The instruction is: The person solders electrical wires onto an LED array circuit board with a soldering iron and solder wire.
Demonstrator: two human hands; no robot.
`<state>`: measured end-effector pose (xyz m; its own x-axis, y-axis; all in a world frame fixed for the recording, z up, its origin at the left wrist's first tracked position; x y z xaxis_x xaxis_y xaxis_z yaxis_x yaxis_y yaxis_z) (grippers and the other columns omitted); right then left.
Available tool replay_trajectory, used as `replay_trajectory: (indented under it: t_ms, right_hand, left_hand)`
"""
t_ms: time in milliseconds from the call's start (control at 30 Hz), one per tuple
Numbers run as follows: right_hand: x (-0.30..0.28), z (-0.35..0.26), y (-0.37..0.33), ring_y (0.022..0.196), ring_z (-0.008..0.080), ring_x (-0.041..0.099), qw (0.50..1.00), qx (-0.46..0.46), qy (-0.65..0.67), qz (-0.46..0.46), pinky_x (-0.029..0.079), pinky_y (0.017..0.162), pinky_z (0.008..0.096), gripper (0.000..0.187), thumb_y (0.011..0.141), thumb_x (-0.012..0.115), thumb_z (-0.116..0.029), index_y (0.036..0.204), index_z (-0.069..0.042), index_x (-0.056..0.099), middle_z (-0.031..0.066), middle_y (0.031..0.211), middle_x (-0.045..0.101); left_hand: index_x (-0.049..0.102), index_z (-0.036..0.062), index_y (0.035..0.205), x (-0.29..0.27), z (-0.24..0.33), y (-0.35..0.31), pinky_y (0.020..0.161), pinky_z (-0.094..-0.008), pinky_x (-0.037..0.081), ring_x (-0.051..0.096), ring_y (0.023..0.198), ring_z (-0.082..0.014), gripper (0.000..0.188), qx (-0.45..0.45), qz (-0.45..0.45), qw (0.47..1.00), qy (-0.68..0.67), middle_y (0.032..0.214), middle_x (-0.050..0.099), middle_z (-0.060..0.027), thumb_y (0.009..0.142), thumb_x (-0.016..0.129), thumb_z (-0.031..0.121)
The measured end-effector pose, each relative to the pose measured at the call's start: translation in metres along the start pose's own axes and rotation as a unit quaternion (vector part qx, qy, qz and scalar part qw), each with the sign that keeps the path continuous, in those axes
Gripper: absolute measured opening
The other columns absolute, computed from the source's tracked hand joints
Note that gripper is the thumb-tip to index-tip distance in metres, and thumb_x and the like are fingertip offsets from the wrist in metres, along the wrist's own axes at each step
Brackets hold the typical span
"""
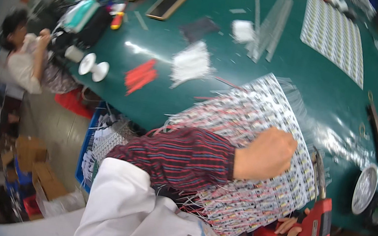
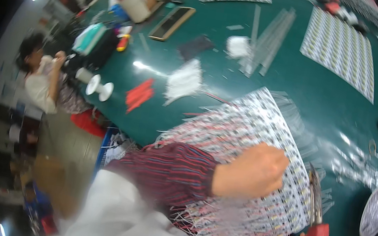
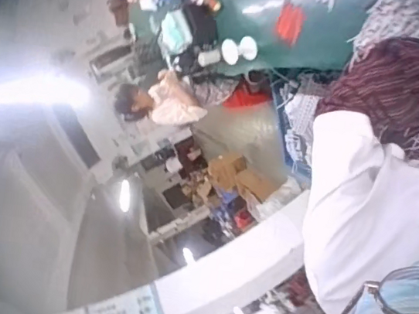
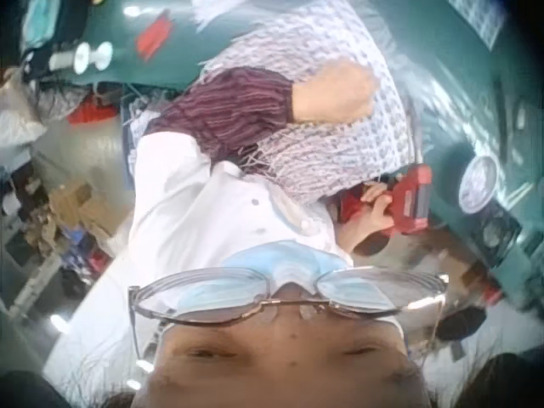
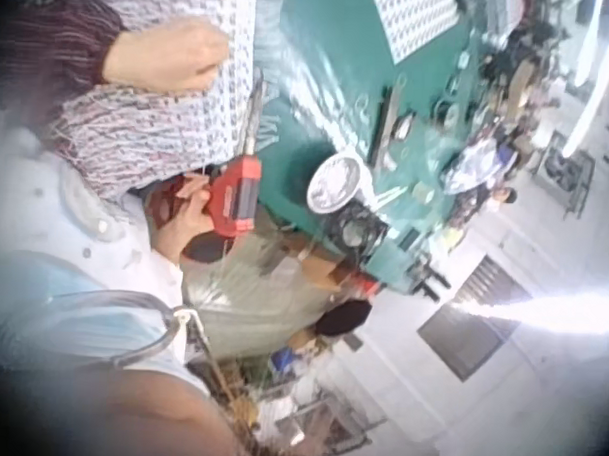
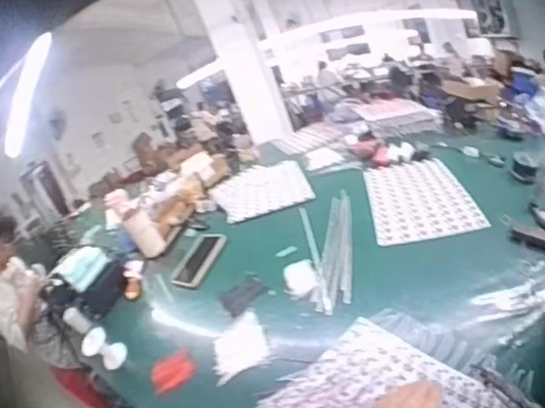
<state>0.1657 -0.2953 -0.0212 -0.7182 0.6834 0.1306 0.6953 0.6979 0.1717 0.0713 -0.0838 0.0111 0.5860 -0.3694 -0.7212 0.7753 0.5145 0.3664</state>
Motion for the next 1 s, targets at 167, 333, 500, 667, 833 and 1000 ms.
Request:
replay_trajectory:
  t_ms: [167,333,500,667,833,1000]
  right_hand:
    - [0.006,-0.001,-0.01,0.038,0.0094,0.033,0.999,-0.018,0.015,-0.021,0.036,0.041,0.0235,0.049,0.091,0.047,-0.02,0.125,0.01,0.028,0.0018,0.049,0.035]
    - [0.022,0.004,-0.013,0.039,0.0091,0.033,1.0,0.004,-0.003,-0.001,0.034,0.038,0.0224,0.048,0.091,0.047,-0.019,0.126,0.009,0.027,0.0019,0.05,0.035]
    - [0.027,0.001,-0.019,0.04,0.0087,0.032,0.999,0.03,0.006,0.016,0.029,0.035,0.0212,0.046,0.092,0.047,-0.016,0.127,0.007,0.027,0.0024,0.052,0.036]
    - [0.025,0.001,-0.022,0.041,0.0092,0.032,0.999,0.007,0.02,0.037,0.029,0.036,0.0214,0.046,0.092,0.046,-0.016,0.127,0.007,0.027,0.0027,0.052,0.035]
    - [0.029,0.007,-0.024,0.041,0.0098,0.033,0.999,0.015,0.042,0.01,0.03,0.039,0.0214,0.047,0.093,0.045,-0.02,0.127,0.007,0.026,0.0027,0.052,0.035]
    - [0.029,0.01,-0.024,0.042,0.0102,0.033,0.998,0.038,0.041,0.014,0.031,0.04,0.0217,0.047,0.093,0.044,-0.022,0.127,0.006,0.026,0.003,0.052,0.036]
  left_hand:
    - [0.053,0.003,0.07,-0.039,0.004,-0.001,0.062,-0.0375,0.041,0.054,0.068,-0.0272,0.013,0.044,0.017,0.995,0.089,0.069,0.053,-0.0106,0.069,0.058,0.015]
    - [0.058,0.0041,0.075,-0.127,-0.086,-0.001,0.065,-0.0401,0.042,0.055,0.073,-0.0297,0.016,-0.097,0.051,0.959,0.262,0.075,0.056,-0.0126,0.075,0.059,0.021]
    - [0.06,0.0042,0.083,-0.18,-0.184,-0.002,0.071,-0.0419,0.042,0.054,0.083,-0.0295,0.017,-0.211,0.115,0.89,0.388,0.083,0.057,-0.0132,0.075,0.061,0.019]
    - [0.061,0.0034,0.084,-0.19,-0.22,0.012,0.071,-0.0434,0.041,0.054,0.085,-0.0292,0.019,-0.207,0.096,0.861,0.455,0.085,0.058,-0.0129,0.076,0.06,0.021]
    - [0.064,0.0023,0.075,-0.198,-0.236,0.016,0.069,-0.0442,0.041,0.056,0.083,-0.0308,0.019,-0.238,0.048,0.849,0.468,0.082,0.061,-0.0149,0.075,0.061,0.021]
    - [0.065,0.0034,0.074,-0.199,-0.251,0.02,0.071,-0.0432,0.044,0.059,0.082,-0.0311,0.014,-0.248,0.047,0.867,0.43,0.081,0.063,-0.0149,0.068,0.062,0.016]
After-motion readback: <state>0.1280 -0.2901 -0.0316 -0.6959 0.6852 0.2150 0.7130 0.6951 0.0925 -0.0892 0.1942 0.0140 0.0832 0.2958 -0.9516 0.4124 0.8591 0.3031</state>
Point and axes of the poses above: each hand's wrist, its own y-axis towards the middle knuckle, its own x-axis out of the palm, z = x × y, the point moved 5 cm from there along y, towards the middle knuckle
